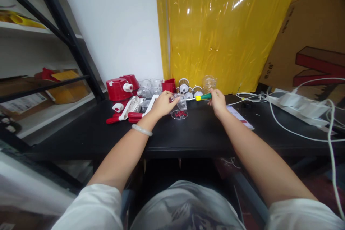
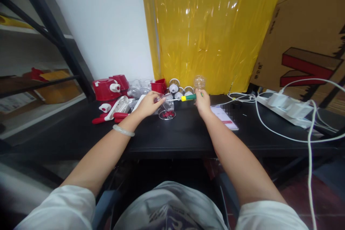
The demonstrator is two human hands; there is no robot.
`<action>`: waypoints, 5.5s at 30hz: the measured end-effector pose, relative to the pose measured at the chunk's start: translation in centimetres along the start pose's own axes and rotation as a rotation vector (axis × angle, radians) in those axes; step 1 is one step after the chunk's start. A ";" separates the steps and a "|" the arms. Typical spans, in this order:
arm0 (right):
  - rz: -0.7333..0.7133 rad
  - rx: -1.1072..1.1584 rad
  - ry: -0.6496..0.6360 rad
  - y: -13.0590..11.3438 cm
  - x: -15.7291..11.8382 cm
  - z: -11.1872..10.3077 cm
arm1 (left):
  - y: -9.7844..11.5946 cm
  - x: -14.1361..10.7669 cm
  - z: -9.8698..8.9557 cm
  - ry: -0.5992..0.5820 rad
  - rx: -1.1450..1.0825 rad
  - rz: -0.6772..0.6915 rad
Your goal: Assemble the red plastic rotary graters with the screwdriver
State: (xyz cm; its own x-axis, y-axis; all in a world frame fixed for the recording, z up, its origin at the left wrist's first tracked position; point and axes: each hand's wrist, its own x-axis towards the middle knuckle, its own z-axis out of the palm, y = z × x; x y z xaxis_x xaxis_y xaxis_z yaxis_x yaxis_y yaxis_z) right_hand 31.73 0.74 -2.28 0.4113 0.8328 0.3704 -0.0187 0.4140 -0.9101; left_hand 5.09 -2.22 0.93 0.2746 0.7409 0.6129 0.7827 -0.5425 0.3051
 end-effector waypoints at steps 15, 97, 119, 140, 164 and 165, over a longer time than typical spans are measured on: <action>0.044 -0.012 -0.008 -0.7 -0.4 0.1 | -0.1 0.0 0.0 -0.001 -0.003 -0.002; 0.078 0.112 0.031 -0.5 -0.1 0.4 | 0.3 -0.1 -0.1 -0.030 0.025 -0.046; 0.069 0.265 -0.062 -0.9 -0.2 0.3 | -0.2 -0.4 0.1 -0.080 0.062 0.034; 0.110 0.293 -0.062 -1.0 -0.1 0.6 | -0.4 -0.3 0.1 -0.099 0.083 0.044; 0.169 0.267 -0.021 -0.7 -0.1 0.3 | -0.2 -0.4 0.0 -0.092 0.056 0.051; 0.135 0.220 -0.017 -0.5 -0.1 0.2 | -0.2 -0.4 0.0 -0.092 0.055 0.052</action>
State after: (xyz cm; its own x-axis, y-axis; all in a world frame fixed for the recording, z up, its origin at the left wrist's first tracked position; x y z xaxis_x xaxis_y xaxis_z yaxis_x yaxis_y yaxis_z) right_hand 31.48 0.58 -1.82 0.3759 0.8915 0.2528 -0.2707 0.3666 -0.8901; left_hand 4.82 -2.40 0.67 0.3638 0.7467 0.5568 0.7948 -0.5606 0.2325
